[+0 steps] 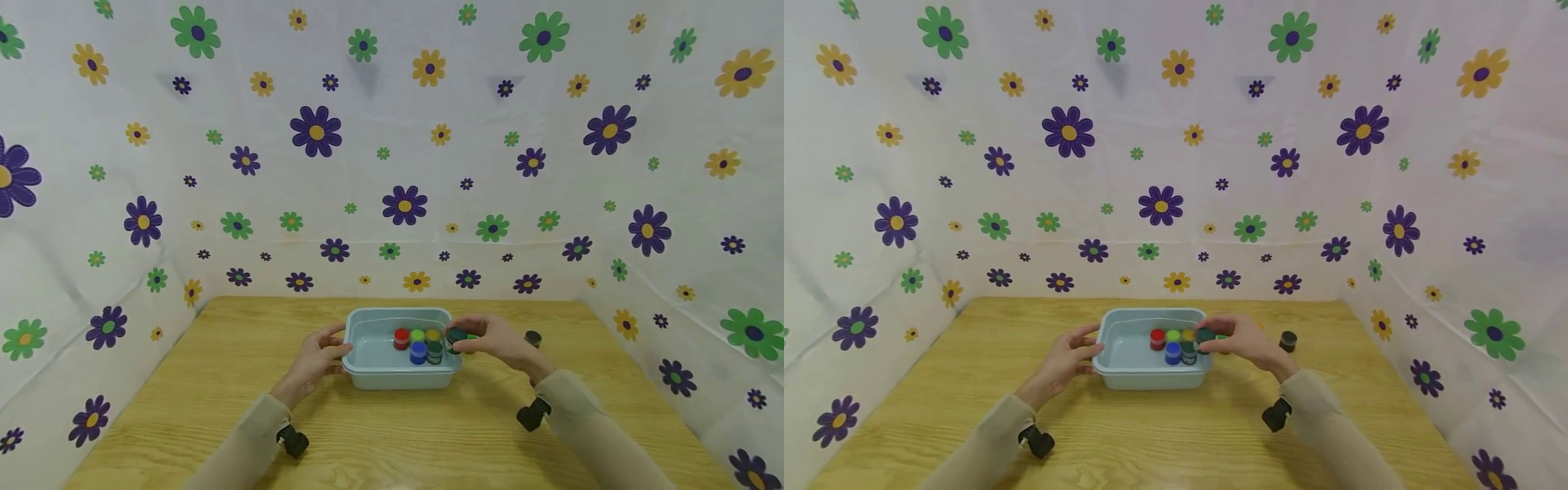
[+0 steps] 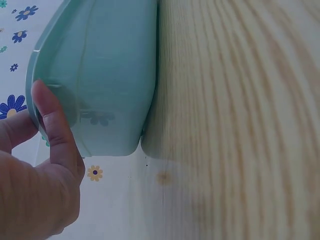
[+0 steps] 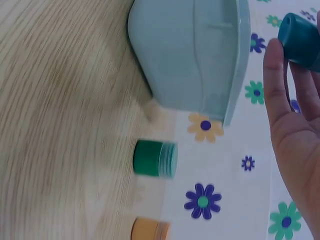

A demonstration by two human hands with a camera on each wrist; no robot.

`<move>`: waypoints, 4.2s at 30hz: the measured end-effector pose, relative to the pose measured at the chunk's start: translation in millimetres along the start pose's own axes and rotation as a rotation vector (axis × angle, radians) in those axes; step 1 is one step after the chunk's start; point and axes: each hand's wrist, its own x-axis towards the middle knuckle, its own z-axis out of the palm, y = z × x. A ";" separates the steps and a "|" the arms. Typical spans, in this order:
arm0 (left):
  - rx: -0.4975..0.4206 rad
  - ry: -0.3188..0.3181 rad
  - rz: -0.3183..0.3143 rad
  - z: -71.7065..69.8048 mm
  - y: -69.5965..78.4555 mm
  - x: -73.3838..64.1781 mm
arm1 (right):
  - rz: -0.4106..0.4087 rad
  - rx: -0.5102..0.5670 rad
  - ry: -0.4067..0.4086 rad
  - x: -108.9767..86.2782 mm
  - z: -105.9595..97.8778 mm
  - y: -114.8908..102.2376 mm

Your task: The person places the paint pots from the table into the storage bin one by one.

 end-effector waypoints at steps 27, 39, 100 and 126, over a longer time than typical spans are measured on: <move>0.019 0.006 0.029 -0.1 0.5 -1.8 | -0.030 -0.148 -0.085 58.0 53.0 -4.6; 0.025 0.004 0.039 0.5 -0.3 -1.0 | -0.026 -0.219 -0.033 69.6 61.8 -2.1; 0.044 0.017 0.014 0.3 -1.7 -0.7 | 0.030 -0.655 -0.096 101.7 73.4 7.9; 0.048 0.019 0.047 -0.1 0.0 -3.4 | -0.006 -0.239 -0.028 72.6 24.6 -6.5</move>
